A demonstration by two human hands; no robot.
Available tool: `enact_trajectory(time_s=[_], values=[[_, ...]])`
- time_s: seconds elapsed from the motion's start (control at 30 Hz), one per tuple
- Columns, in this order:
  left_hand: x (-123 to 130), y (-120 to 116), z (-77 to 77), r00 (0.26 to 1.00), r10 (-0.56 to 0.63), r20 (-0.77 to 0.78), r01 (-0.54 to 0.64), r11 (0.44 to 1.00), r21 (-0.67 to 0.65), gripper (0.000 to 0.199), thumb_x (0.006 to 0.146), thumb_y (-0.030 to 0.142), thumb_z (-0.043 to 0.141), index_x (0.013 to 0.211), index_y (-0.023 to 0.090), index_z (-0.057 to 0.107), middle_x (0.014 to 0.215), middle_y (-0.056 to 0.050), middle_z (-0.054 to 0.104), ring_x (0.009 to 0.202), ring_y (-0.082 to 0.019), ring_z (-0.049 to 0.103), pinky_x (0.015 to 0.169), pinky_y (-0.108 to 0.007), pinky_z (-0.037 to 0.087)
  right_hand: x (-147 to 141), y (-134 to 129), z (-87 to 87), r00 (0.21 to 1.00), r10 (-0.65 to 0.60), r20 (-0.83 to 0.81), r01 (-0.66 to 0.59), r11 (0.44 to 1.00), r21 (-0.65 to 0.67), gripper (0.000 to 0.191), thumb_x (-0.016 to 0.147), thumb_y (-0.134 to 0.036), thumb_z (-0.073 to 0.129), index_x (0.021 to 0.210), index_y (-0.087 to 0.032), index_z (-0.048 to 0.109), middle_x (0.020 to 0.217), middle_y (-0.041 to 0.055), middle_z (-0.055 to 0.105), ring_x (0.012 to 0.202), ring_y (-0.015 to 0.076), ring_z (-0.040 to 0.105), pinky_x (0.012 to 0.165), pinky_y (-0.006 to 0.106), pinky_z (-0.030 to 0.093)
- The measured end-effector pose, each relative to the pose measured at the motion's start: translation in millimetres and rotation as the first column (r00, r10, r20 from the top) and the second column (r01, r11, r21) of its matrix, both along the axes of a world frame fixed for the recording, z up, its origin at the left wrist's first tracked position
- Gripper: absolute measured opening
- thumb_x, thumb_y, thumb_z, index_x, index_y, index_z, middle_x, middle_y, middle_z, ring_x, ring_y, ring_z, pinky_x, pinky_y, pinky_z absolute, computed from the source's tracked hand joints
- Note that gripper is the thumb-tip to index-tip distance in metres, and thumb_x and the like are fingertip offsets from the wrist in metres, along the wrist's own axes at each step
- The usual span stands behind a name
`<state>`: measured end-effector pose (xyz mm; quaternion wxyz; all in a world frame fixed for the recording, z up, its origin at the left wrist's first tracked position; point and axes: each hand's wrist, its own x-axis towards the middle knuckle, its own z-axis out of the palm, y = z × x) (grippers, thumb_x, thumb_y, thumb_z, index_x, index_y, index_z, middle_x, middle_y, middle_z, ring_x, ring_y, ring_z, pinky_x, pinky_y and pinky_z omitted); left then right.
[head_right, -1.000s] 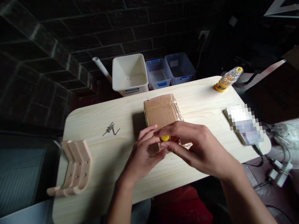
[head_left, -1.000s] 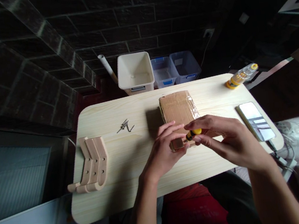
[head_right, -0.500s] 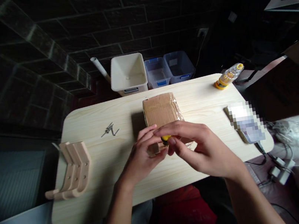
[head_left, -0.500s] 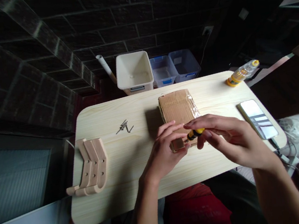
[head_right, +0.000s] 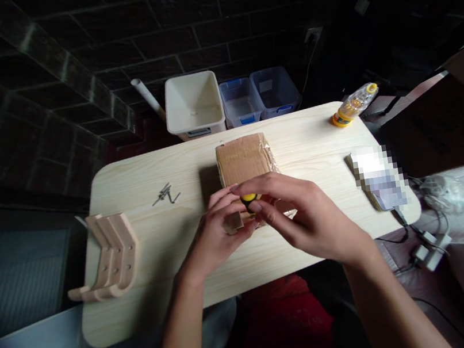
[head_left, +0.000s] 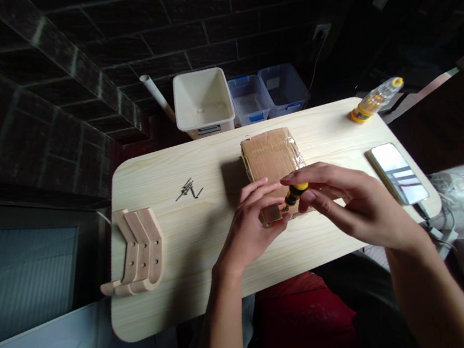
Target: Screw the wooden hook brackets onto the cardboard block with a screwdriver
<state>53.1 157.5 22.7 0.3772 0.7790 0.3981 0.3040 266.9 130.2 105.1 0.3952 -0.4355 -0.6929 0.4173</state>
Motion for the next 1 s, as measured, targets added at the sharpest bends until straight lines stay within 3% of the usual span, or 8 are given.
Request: enact_trajectory(time_s=[0.17,0.3,0.53,1.0], values=[[0.5,0.3,1.2,1.000,-0.011,-0.010,0.011,1.000,0.002,0.016,0.092,0.030,0.076,0.107,0.024,0.076,0.137,-0.007,0.071,0.143,-0.030,0.049,0.119,-0.050,0.047,-2.8,1.9,7.5,0.991,0.021,0.134,-0.035,0.994,0.104,0.036,0.102,-0.017,0.064,0.136,-0.026,0.067,0.131,0.0096,0.071,0.113,0.0208,0.070,0.092,0.030,0.060],[1.3,0.3,0.9,1.000,-0.005,0.001,0.005,1.000,0.003,0.018,0.093,0.031,0.076,0.109,0.024,0.076,0.138,-0.007,0.071,0.145,-0.029,0.048,0.118,-0.049,0.047,-1.3,0.8,9.9,0.990,0.011,0.139,-0.024,0.996,0.089,0.031,0.101,-0.019,0.066,0.132,-0.024,0.069,0.126,0.0087,0.072,0.101,0.0177,0.071,0.079,0.025,0.061],[1.4,0.9,1.3,1.000,-0.007,-0.007,0.008,1.000,0.006,0.021,0.092,0.030,0.077,0.113,0.024,0.075,0.137,-0.006,0.072,0.143,-0.029,0.049,0.120,-0.051,0.046,-2.4,-1.2,11.9,0.993,0.022,0.118,-0.027,0.999,0.046,0.033,0.103,-0.022,0.062,0.136,-0.023,0.068,0.134,0.0120,0.071,0.100,0.0199,0.073,0.080,0.029,0.064],[0.9,0.4,-2.9,1.000,0.001,0.014,-0.001,1.000,0.014,0.019,0.093,0.033,0.076,0.110,0.025,0.075,0.135,-0.007,0.072,0.146,-0.028,0.048,0.119,-0.051,0.048,-3.4,-3.7,9.1,0.996,-0.070,0.061,0.071,0.997,-0.022,0.027,0.099,-0.029,0.071,0.124,-0.021,0.073,0.119,0.0101,0.076,0.089,0.0187,0.074,0.074,0.028,0.065]])
